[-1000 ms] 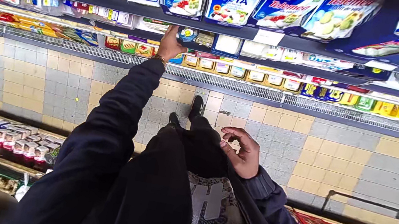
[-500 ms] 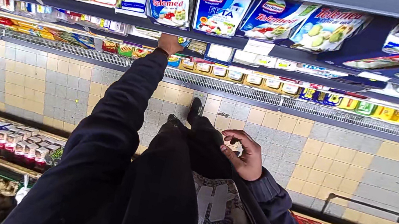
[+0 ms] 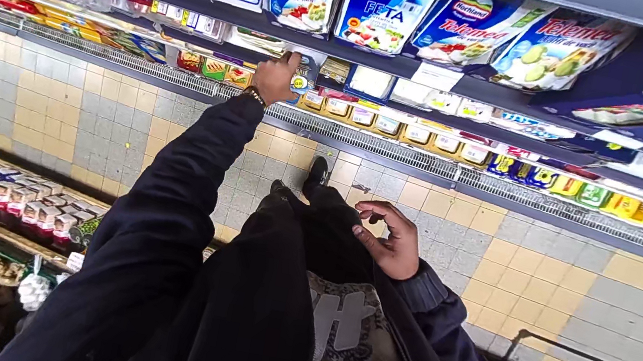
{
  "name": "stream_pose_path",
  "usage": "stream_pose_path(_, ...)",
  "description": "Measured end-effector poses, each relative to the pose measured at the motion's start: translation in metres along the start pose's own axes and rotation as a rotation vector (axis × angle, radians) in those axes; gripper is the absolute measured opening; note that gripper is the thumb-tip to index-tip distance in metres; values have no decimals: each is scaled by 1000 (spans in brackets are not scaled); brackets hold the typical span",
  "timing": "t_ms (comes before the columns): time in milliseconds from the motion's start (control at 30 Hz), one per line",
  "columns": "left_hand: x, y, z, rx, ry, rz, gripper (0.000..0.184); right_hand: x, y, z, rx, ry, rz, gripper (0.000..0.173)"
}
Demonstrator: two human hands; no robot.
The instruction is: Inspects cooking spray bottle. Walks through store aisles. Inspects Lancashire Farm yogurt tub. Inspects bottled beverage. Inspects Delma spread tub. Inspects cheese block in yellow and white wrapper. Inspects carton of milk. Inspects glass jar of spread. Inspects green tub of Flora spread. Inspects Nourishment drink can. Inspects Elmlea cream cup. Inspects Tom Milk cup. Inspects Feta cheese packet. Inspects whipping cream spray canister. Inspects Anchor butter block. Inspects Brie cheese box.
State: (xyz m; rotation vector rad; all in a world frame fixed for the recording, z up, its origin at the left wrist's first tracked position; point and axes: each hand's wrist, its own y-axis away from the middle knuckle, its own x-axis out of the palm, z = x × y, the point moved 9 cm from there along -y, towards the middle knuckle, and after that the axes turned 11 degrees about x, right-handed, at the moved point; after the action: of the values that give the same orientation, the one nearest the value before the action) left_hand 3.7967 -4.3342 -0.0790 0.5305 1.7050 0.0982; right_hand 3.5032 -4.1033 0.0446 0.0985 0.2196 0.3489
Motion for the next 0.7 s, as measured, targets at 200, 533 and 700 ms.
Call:
stream_pose_path(200,-43,102,-26,111,171,-397,93,17,-18,16,-16,35,15,56)
stream_pose_path(533,-93,280,-88,373,717,-771,90,86,-29,59,-38,-205,109,100)
stream_pose_path(700,-88,339,-93,420,703,-858,89,122,-6,73,-42,-395,188,99)
